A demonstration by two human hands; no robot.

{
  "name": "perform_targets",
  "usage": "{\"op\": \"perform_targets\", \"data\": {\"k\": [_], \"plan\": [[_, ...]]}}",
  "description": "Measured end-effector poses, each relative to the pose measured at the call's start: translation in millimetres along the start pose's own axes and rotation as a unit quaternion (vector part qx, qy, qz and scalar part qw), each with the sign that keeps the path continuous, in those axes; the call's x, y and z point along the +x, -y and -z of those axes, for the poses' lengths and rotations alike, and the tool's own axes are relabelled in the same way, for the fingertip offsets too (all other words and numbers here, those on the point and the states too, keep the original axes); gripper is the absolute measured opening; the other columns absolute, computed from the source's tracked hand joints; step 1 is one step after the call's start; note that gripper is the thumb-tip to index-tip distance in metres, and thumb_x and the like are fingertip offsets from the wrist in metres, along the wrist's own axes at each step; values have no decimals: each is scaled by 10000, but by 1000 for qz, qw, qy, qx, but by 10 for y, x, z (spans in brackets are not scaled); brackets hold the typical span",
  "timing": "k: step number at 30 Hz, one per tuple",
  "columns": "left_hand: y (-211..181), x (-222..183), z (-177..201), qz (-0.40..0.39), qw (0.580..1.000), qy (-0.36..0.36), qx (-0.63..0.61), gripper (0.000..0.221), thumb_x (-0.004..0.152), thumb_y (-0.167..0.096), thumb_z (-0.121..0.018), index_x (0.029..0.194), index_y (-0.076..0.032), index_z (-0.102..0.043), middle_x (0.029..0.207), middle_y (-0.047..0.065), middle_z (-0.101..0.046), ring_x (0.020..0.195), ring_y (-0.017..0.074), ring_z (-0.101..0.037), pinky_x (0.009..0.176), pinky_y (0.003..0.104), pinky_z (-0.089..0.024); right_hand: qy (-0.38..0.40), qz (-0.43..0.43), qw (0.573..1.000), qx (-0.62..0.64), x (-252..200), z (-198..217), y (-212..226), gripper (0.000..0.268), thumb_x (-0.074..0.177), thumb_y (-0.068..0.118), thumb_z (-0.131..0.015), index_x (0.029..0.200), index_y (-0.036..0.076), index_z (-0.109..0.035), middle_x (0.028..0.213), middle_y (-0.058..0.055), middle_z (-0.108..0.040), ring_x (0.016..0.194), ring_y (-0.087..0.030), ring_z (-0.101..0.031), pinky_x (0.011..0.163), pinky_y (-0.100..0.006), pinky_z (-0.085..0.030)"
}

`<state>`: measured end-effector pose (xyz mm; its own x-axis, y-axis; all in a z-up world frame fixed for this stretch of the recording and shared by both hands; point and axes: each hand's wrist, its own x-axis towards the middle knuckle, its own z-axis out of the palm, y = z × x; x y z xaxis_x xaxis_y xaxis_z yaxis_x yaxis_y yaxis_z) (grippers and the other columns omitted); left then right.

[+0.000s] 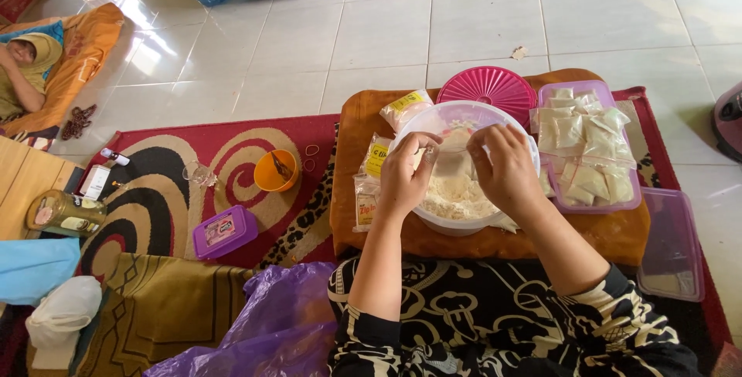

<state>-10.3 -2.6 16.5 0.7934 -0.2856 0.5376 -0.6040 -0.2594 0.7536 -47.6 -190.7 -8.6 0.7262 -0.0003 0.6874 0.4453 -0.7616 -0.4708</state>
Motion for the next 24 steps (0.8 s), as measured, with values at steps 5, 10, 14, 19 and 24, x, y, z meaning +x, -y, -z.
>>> {"op": "perform_targets", "data": {"k": [5, 10, 14, 19, 24], "plan": [[20, -34, -2, 16, 1000, 5, 15, 107, 1007, -171, -592, 913, -154, -638, 971, 55, -749, 983, 320, -732, 863, 439, -580, 30, -5, 999, -21, -39, -69, -61, 146, 1050, 197, -636, 928, 119, -620, 864, -27, -652, 871, -295, -689, 1005, -521, -474], [4, -46, 9, 30, 999, 4, 9, 107, 1010, -177, -588, 926, -118, -620, 892, 130, -736, 966, 376, -730, 871, 479, -580, 36, -30, 998, 29, -25, -59, -97, 111, 1054, 159, -622, 962, 97, -626, 869, -57, -655, 879, -332, -691, 989, -532, -480], [1, -52, 18, 35, 999, -1, -5, 116, 1019, -186, -591, 934, -112, -621, 884, 143, -740, 960, 370, -735, 873, 472, -580, 56, -31, 997, 53, 4, -28, -29, 92, 977, 159, -701, 986, 95, -636, 870, -67, -673, 891, -339, -704, 997, -562, -467], [78, -65, 10, 40, 999, -1, -9, 123, 1022, -194, -592, 945, -105, -628, 872, 149, -737, 947, 366, -738, 882, 467, -579, 76, -39, 994, 61, 11, 0, 11, 106, 978, 168, -696, 950, 87, -635, 844, -62, -681, 871, -332, -718, 989, -571, -466], [41, -52, 19, 25, 1000, 8, -12, 78, 995, -167, -621, 957, -101, -633, 893, 156, -752, 960, 355, -742, 891, 460, -578, 68, -46, 994, 68, -25, -19, -45, 70, 980, 171, -689, 934, 123, -671, 828, -30, -673, 866, -315, -715, 1062, -605, -410]]}}
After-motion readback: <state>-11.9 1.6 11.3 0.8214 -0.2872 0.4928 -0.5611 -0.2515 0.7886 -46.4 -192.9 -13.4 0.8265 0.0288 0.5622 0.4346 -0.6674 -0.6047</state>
